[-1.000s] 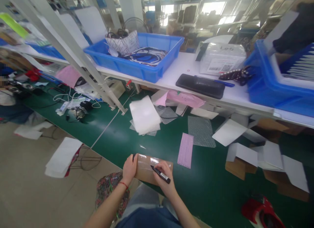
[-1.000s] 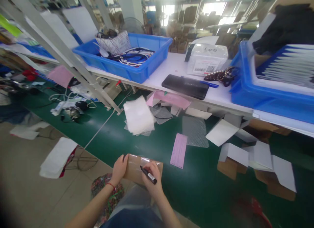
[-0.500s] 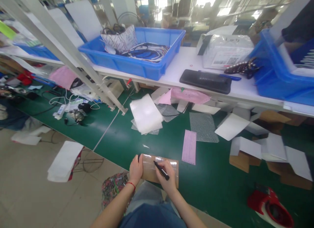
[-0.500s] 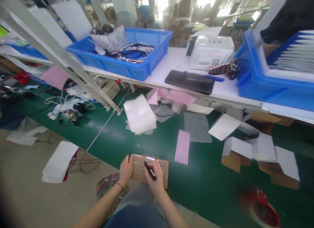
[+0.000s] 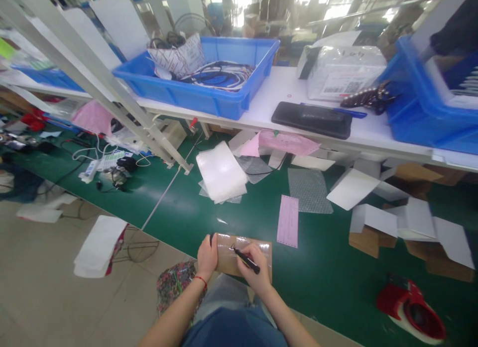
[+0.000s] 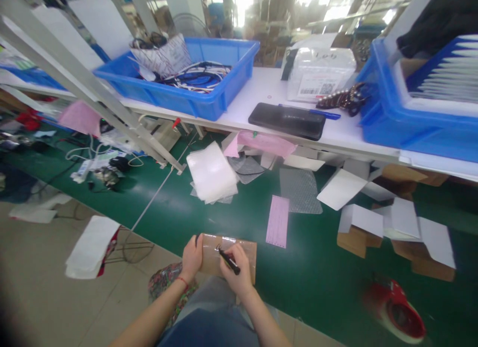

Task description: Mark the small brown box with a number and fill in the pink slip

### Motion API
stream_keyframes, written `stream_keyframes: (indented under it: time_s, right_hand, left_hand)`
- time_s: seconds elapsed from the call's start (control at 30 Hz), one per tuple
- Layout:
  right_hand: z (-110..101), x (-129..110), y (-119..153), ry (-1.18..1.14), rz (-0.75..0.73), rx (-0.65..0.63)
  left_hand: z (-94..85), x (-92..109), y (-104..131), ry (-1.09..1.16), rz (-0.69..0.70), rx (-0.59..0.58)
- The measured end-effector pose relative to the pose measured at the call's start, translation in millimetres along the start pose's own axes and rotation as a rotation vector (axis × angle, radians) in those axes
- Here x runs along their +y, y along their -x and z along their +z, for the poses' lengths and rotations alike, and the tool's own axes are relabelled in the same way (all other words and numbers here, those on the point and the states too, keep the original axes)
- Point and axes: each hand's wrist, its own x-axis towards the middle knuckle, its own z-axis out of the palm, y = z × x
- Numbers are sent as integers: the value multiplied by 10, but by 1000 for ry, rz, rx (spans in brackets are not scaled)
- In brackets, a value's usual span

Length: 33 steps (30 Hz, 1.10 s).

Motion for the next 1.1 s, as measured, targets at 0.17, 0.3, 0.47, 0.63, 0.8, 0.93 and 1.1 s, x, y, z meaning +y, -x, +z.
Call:
stream_keyframes:
  time_s: [0.17, 0.3, 0.47, 0.63, 0.8, 0.93, 1.1]
  right_hand:
    - [-46, 68, 32, 0, 59, 30]
    - [-83, 107, 35, 21, 42, 54]
    - [-109, 53, 22, 51, 5, 12]
    - [-136, 40, 11, 23, 49, 88]
    - [-142, 2, 7, 18, 26, 34]
    - [-181, -4, 31, -13, 81, 50]
    - [-254, 36, 46, -42, 110, 159]
  left_hand:
    - [6, -7, -6, 12, -3, 6]
    - [14, -23, -11, 20, -3, 2]
    - [10, -21, -10, 15, 2, 8]
    - [-1, -2, -6, 4, 5, 17]
    - [-13, 12, -2, 5, 1, 17]
    - [-22, 22, -2, 9, 3, 13]
    - [-19, 18, -9, 13, 9, 10]
